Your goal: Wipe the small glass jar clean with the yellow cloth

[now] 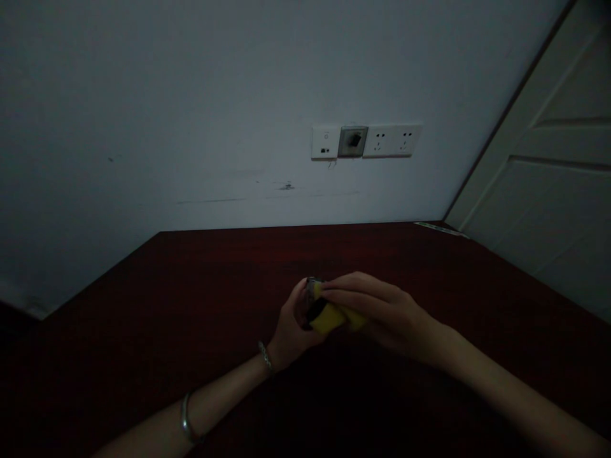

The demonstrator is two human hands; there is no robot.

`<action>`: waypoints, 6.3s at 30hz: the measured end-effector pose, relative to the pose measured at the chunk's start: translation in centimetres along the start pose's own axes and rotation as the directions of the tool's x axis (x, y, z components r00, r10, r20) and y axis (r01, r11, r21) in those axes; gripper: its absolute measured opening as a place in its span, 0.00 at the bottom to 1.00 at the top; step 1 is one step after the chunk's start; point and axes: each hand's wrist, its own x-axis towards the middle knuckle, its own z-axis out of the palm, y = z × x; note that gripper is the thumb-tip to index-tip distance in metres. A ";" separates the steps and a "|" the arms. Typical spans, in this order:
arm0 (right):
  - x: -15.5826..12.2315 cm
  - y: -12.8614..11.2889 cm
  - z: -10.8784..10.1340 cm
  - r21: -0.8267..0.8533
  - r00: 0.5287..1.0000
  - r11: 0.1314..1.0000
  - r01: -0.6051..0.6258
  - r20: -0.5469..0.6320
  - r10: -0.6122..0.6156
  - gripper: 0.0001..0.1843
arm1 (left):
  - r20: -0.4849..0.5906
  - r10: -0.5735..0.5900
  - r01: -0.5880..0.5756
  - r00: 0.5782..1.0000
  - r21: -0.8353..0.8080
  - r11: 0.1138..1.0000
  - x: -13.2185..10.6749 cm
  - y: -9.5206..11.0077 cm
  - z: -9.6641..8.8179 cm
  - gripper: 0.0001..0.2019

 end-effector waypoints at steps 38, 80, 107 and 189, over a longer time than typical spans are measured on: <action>-0.2 3.0 0.4 0.197 0.794 0.846 -0.495 -0.293 0.533 0.17 | 0.024 -0.076 0.075 0.997 0.059 0.995 -0.9 1.7 0.5 0.47; -0.2 1.0 2.7 0.258 0.769 0.816 -0.518 -0.279 0.576 0.45 | 0.298 -0.253 0.219 0.920 0.144 0.965 2.0 4.2 -1.5 0.61; -0.8 2.8 0.4 0.218 0.954 0.929 -0.299 0.042 0.297 0.49 | 0.131 0.044 -0.094 0.990 0.400 0.912 0.5 5.0 0.0 0.47; 0.6 -0.2 -0.5 0.272 0.781 0.878 -0.395 -0.403 0.477 0.12 | 0.081 0.115 -0.138 0.990 0.408 0.903 -0.3 4.4 0.4 0.44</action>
